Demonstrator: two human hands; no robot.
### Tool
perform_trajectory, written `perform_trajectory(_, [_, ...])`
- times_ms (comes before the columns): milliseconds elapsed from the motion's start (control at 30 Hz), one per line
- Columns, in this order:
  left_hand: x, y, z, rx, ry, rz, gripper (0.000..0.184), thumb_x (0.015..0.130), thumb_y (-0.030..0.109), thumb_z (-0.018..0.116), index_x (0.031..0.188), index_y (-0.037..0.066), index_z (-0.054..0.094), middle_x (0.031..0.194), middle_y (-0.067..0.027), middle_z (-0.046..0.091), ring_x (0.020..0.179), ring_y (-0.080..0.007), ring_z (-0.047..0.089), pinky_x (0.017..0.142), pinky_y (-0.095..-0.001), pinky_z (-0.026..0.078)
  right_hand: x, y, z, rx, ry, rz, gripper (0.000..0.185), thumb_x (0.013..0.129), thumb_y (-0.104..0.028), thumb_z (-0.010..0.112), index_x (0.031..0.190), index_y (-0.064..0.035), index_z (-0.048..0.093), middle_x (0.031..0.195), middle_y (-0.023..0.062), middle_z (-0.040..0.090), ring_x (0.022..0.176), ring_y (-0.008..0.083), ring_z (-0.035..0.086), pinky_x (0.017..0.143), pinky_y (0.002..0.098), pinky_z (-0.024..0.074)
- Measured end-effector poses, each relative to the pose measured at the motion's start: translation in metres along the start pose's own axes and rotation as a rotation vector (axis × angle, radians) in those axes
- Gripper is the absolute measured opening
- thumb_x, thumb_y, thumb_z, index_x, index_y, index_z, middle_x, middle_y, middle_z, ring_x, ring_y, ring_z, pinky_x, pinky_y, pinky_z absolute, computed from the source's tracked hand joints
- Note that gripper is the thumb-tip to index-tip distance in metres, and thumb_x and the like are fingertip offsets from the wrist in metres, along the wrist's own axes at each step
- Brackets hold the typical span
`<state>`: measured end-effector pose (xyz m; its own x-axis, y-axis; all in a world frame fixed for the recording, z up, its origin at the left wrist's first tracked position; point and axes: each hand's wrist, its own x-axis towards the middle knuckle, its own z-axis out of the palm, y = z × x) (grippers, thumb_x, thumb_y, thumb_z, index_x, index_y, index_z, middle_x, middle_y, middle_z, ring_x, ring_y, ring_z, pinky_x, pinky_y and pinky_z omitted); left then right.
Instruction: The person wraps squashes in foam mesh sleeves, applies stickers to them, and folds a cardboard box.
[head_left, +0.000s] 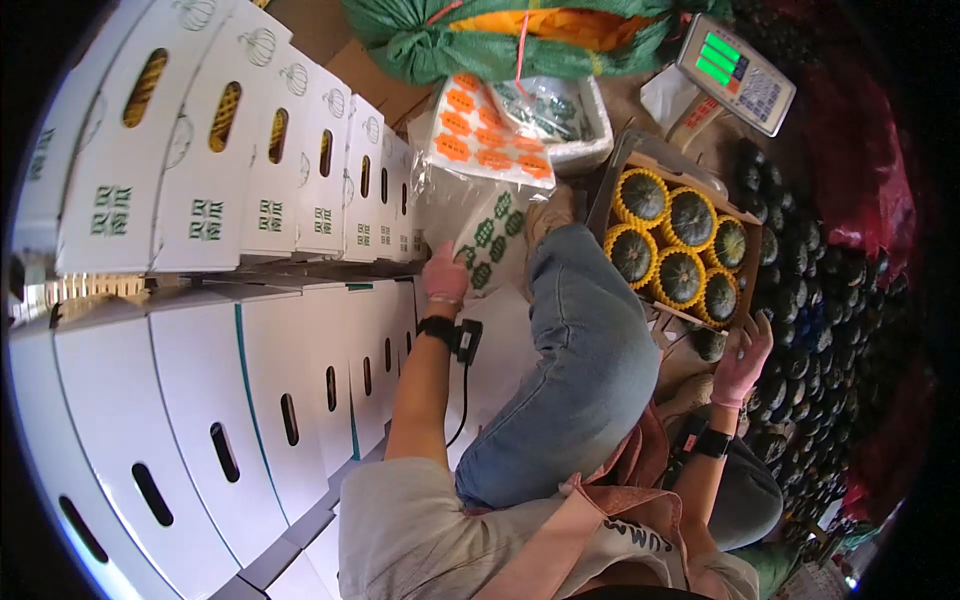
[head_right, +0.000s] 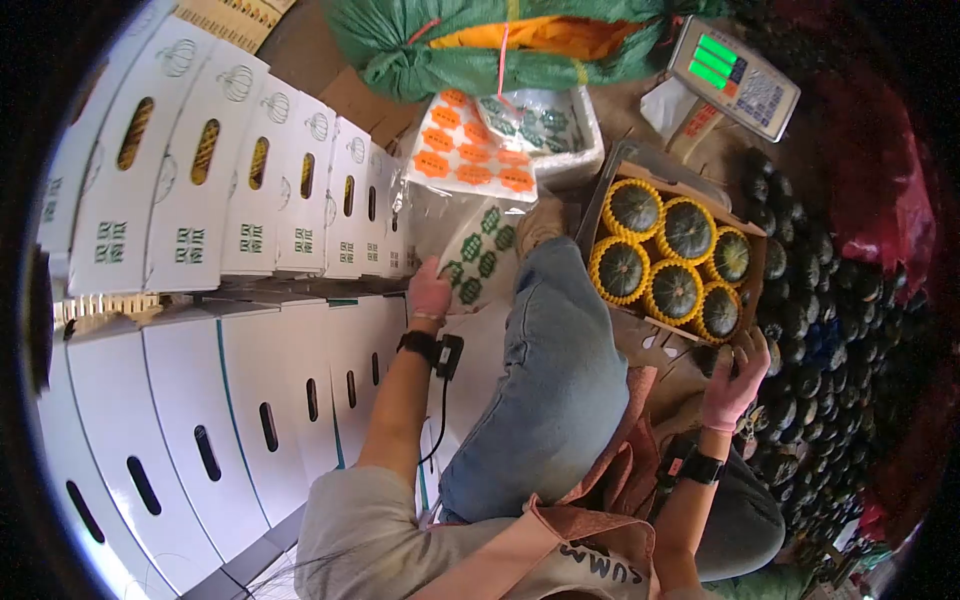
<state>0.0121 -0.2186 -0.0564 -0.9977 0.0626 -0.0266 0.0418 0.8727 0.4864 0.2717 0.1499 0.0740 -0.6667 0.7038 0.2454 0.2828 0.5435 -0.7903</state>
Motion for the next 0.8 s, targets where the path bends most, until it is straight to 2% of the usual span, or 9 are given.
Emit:
perform_trajectory(200, [-0.025, 0.104, -0.177, -0.252, -0.048, 0.439, 0.013, 0.078, 0.012, 0.062, 0.088, 0.003, 0.062, 0.082, -0.0161, 0.061, 0.073, -0.0343, 0.058, 0.065, -0.0395, 0.046, 0.03, -0.081, -0.011, 0.196, -0.123, -0.272, 0.058, 0.082, -0.016, 0.066, 0.13, 0.0001, 0.038, 0.129, 0.0139, 0.046, 0.118, 0.0261, 0.047, 0.095, 0.0369, 0.0411])
perform_trajectory(367, [-0.065, 0.186, -0.28, -0.682, -0.322, 0.625, 0.014, 0.08, 0.008, 0.066, 0.085, -0.004, 0.061, 0.069, -0.002, 0.052, 0.063, -0.0067, 0.047, 0.057, -0.0223, 0.038, 0.039, -0.164, -0.017, 0.307, -0.4, -0.489, 0.104, 0.061, -0.027, 0.084, 0.14, -0.0017, 0.021, 0.127, 0.0187, 0.046, 0.118, 0.0282, 0.047, 0.095, 0.0375, 0.041])
perform_trajectory(433, [-0.073, 0.212, -0.292, -0.672, -0.391, 0.666, 0.013, 0.08, 0.007, 0.066, 0.084, -0.003, 0.061, 0.069, -0.0017, 0.052, 0.063, -0.0072, 0.047, 0.057, -0.0229, 0.038, 0.034, -0.18, -0.033, 0.419, -0.559, -0.442, 0.108, 0.06, -0.021, 0.084, 0.141, -0.0044, 0.015, 0.118, 0.0175, 0.053, 0.108, 0.0258, 0.054, 0.091, 0.0364, 0.0437])
perform_trajectory(467, [-0.079, 0.224, -0.294, -0.665, -0.432, 0.678, 0.012, 0.079, 0.007, 0.066, 0.084, -0.003, 0.061, 0.068, -0.0015, 0.051, 0.063, -0.0074, 0.046, 0.057, -0.0232, 0.038, 0.026, -0.18, -0.031, 0.663, -0.591, -0.252, 0.097, 0.061, -0.014, 0.082, 0.139, -0.0064, 0.024, 0.11, 0.0133, 0.058, 0.099, 0.0228, 0.058, 0.086, 0.0339, 0.0464])
perform_trajectory(533, [-0.087, 0.242, -0.29, -0.685, -0.499, 0.674, 0.013, 0.08, 0.007, 0.065, 0.088, -0.002, 0.06, 0.073, 0.0009, 0.053, 0.068, -0.007, 0.048, 0.061, -0.0216, 0.04, 0.02, -0.187, -0.054, 0.466, -0.475, -0.472, 0.086, 0.065, -0.009, 0.081, 0.136, -0.0077, 0.033, 0.111, 0.0114, 0.058, 0.099, 0.0213, 0.057, 0.083, 0.0318, 0.0463])
perform_trajectory(567, [-0.088, 0.246, -0.283, -0.737, -0.518, 0.693, 0.015, 0.08, 0.007, 0.065, 0.09, -0.002, 0.06, 0.075, 0.001, 0.053, 0.07, -0.007, 0.049, 0.063, -0.0213, 0.04, 0.018, -0.189, -0.064, 0.503, -0.462, -0.464, 0.063, 0.066, -0.006, 0.078, 0.123, -0.0049, 0.05, 0.107, 0.0091, 0.06, 0.094, 0.0175, 0.058, 0.082, 0.0296, 0.0467])
perform_trajectory(633, [-0.097, 0.262, -0.267, -0.813, -0.394, 0.718, 0.022, 0.08, 0.006, 0.065, 0.099, 0.0, 0.056, 0.087, 0.0002, 0.053, 0.081, -0.008, 0.05, 0.071, -0.0216, 0.041, 0.014, -0.169, -0.077, 0.502, -0.478, -0.393, 0.054, 0.069, -0.004, 0.074, 0.119, -0.0066, 0.053, 0.1, 0.0076, 0.062, 0.09, 0.0151, 0.06, 0.079, 0.0283, 0.0481])
perform_trajectory(733, [-0.084, 0.237, -0.21, -0.98, -0.253, 0.436, 0.021, 0.087, 0.024, 0.057, 0.091, 0.003, 0.052, 0.092, -0.0018, 0.052, 0.089, -0.0113, 0.047, 0.08, -0.0242, 0.039, 0.008, -0.149, -0.094, 0.498, -0.459, -0.278, 0.045, 0.071, -0.003, 0.072, 0.113, -0.0065, 0.057, 0.095, 0.0072, 0.063, 0.085, 0.0131, 0.06, 0.077, 0.0272, 0.0485])
perform_trajectory(800, [-0.076, 0.223, -0.18, -0.721, -0.316, 0.56, 0.044, 0.09, 0.044, 0.045, 0.093, 0.002, 0.054, 0.102, -0.0048, 0.052, 0.095, -0.0171, 0.048, 0.086, -0.0309, 0.038, 0.006, -0.137, -0.096, 0.474, -0.413, -0.26, 0.044, 0.071, -0.003, 0.072, 0.113, -0.0062, 0.057, 0.095, 0.0069, 0.063, 0.084, 0.0134, 0.06, 0.076, 0.0273, 0.0484])
